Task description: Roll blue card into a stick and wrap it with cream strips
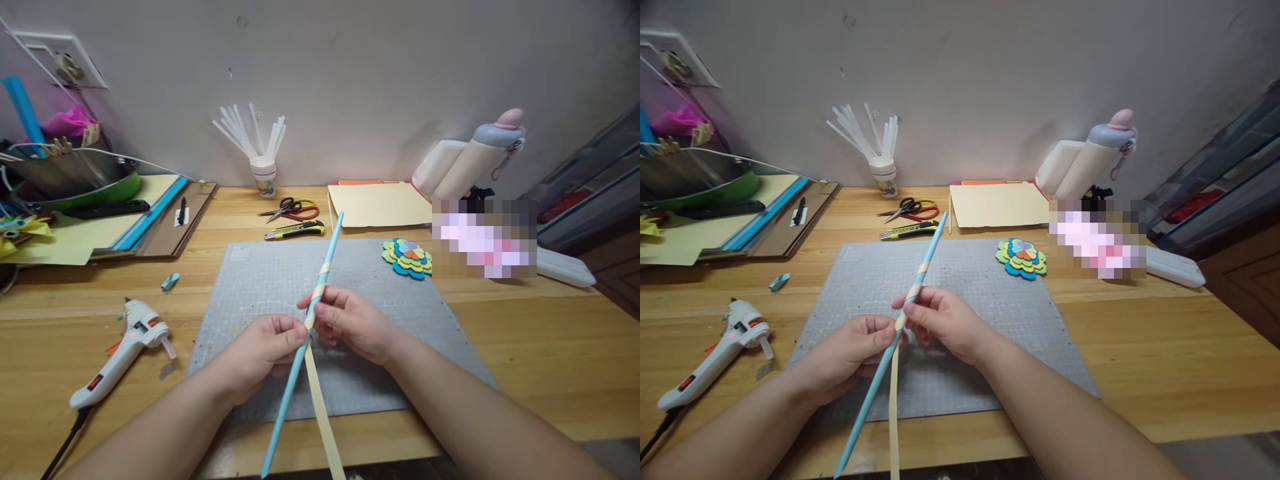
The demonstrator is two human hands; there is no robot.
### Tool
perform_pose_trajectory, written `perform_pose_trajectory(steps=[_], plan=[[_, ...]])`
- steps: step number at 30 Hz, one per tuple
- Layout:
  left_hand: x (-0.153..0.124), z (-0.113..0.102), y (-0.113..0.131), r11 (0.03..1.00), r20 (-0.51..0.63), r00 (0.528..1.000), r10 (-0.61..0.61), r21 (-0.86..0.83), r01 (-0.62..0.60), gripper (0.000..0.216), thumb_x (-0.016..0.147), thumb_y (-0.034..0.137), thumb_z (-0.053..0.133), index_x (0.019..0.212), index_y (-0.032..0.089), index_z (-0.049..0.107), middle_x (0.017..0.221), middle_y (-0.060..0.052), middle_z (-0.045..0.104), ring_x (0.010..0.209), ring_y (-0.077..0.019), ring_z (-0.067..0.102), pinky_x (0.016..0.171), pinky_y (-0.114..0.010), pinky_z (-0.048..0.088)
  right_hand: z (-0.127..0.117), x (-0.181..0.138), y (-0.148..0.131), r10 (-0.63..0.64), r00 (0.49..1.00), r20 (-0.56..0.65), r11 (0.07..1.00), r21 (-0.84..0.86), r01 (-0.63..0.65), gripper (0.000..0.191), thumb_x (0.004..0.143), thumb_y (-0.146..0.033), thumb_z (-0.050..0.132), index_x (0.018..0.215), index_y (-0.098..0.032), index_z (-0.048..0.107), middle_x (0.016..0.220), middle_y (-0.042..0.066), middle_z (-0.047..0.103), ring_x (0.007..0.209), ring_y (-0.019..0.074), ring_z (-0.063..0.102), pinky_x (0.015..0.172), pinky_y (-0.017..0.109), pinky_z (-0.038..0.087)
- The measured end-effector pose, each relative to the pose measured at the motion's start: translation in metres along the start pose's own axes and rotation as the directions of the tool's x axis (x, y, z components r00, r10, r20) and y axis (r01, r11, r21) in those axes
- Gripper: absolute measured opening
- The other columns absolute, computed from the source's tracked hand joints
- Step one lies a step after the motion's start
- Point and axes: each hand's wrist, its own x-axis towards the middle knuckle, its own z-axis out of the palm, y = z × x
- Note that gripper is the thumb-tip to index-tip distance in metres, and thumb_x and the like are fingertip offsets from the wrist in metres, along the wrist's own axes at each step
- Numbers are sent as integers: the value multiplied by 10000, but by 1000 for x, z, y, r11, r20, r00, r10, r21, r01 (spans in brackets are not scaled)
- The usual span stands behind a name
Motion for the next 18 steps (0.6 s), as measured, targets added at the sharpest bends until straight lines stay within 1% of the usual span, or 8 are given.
perform_pose_trajectory(steps=[3, 6, 9, 10, 12, 14, 16, 18], plan=[[-1, 0, 1, 1000, 10, 1000, -11, 7, 11, 422, 742, 546, 640, 724, 130, 571, 493, 107, 176, 457, -52, 87, 448, -238, 50, 2, -2, 1, 47, 998, 49, 999, 10, -47, 276, 771, -401, 707, 876, -156, 634, 609, -29, 561, 465, 55, 423, 440, 190, 316], [-2, -2, 2, 999, -41, 999, -29, 20, 29, 449, 741, 577, 618, 718, 130, 593, 485, 101, 215, 455, -54, 101, 449, -232, 59, 2, -2, -1, -1, 1000, -22, 1000, 21, 1, 288, 761, -405, 712, 880, -158, 624, 617, -28, 566, 469, 59, 450, 432, 186, 319], [-4, -5, 4, 991, -92, 996, -8, 135, 20, 446, 752, 578, 597, 743, 134, 637, 553, 40, 471, 481, -62, 273, 472, -214, 171, -1, 0, -7, -112, 981, -159, 994, -8, 112, 279, 773, -409, 699, 869, -160, 615, 597, -39, 551, 463, 57, 459, 421, 179, 318], [-5, -7, 6, 979, -111, 994, 20, 203, 3, 423, 757, 560, 599, 770, 141, 655, 614, 15, 548, 522, -75, 352, 504, -211, 228, -3, 1, -8, -163, 963, -216, 987, -27, 162, 268, 778, -404, 695, 862, -164, 608, 598, -43, 548, 464, 57, 464, 422, 178, 327], [-6, -10, 8, 928, -174, 979, 106, 370, -35, 375, 776, 523, 589, 840, 165, 682, 706, -6, 621, 621, -110, 462, 589, -225, 311, -6, 2, -12, -258, 915, -310, 966, -69, 249, 243, 783, -385, 695, 854, -177, 592, 641, -40, 565, 502, 66, 506, 445, 181, 373], [-6, -15, 10, 796, -241, 933, 266, 602, -71, 340, 818, 488, 543, 909, 199, 697, 734, -6, 637, 689, -145, 508, 654, -256, 345, -8, 2, -14, -287, 901, -327, 958, -96, 270, 224, 783, -362, 699, 847, -186, 577, 713, -23, 597, 590, 94, 579, 502, 200, 438], [-6, -22, 13, 532, -226, 852, 472, 844, -72, 310, 860, 446, 492, 952, 236, 700, 756, -11, 651, 758, -181, 524, 715, -303, 344, -9, 1, -16, -239, 938, -253, 970, -106, 218, 212, 783, -342, 701, 862, -189, 576, 774, -1, 623, 681, 133, 632, 557, 232, 486], [-7, -30, 18, 253, -140, 772, 620, 967, -28, 286, 888, 412, 463, 955, 260, 696, 782, -16, 667, 826, -206, 525, 785, -356, 310, -9, 0, -17, -205, 969, -135, 972, -141, 186, 217, 769, -301, 715, 917, -197, 595, 839, 15, 638, 765, 163, 656, 622, 270, 521]])
